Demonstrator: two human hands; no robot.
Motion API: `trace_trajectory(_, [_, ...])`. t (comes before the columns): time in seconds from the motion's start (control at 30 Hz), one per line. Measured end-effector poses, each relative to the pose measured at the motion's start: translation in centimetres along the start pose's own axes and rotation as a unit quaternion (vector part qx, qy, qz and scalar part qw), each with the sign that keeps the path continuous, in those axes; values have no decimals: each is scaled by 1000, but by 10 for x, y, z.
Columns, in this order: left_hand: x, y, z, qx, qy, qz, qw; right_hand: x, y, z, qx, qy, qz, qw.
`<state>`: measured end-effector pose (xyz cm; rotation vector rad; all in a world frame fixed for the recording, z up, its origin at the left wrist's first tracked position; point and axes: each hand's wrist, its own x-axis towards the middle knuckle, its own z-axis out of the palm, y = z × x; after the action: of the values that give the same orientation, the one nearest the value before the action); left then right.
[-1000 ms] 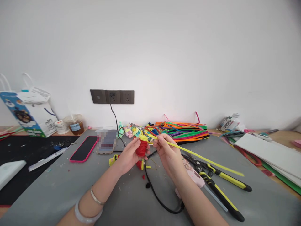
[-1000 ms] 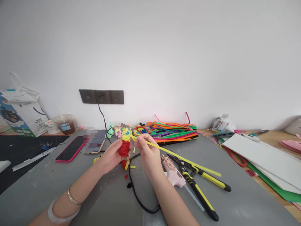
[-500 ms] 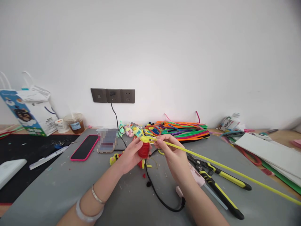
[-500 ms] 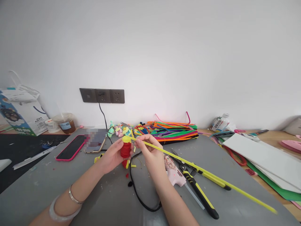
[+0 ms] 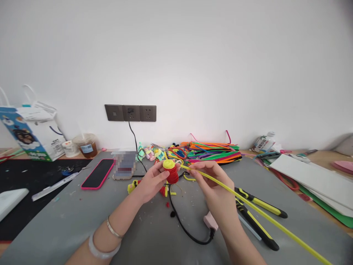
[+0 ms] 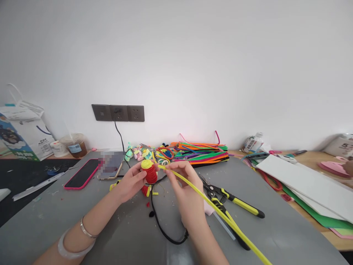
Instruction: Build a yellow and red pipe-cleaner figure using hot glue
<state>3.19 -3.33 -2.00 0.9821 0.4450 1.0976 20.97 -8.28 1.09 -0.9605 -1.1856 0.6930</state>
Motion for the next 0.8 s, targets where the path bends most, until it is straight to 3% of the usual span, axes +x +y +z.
trace_trajectory(0.1, [-1,0,0,13,0,-2,1000,0,-7,-19,-22,35,5,999])
trace_trajectory(0.17, [-1,-1,0,19,4,-3,1000,4,-11,-38,-60,25,19,998])
trace_trajectory(0.3, [1,-5,-2,48,16,4,999,15,-19,-72,-191,-88,88,974])
trace_trajectory(0.4, [3,-5,-5,49,50,19,997,22,-24,-82,-275,-134,104,946])
trace_trajectory(0.6, [8,3,-16,74,119,57,989,31,-13,-67,-346,-156,29,925])
trace_trajectory(0.7, [9,7,-20,87,126,65,986,40,-1,-49,-371,-190,-12,909])
trace_trajectory(0.8, [9,8,-20,93,113,74,986,49,11,-29,-415,-246,-40,875])
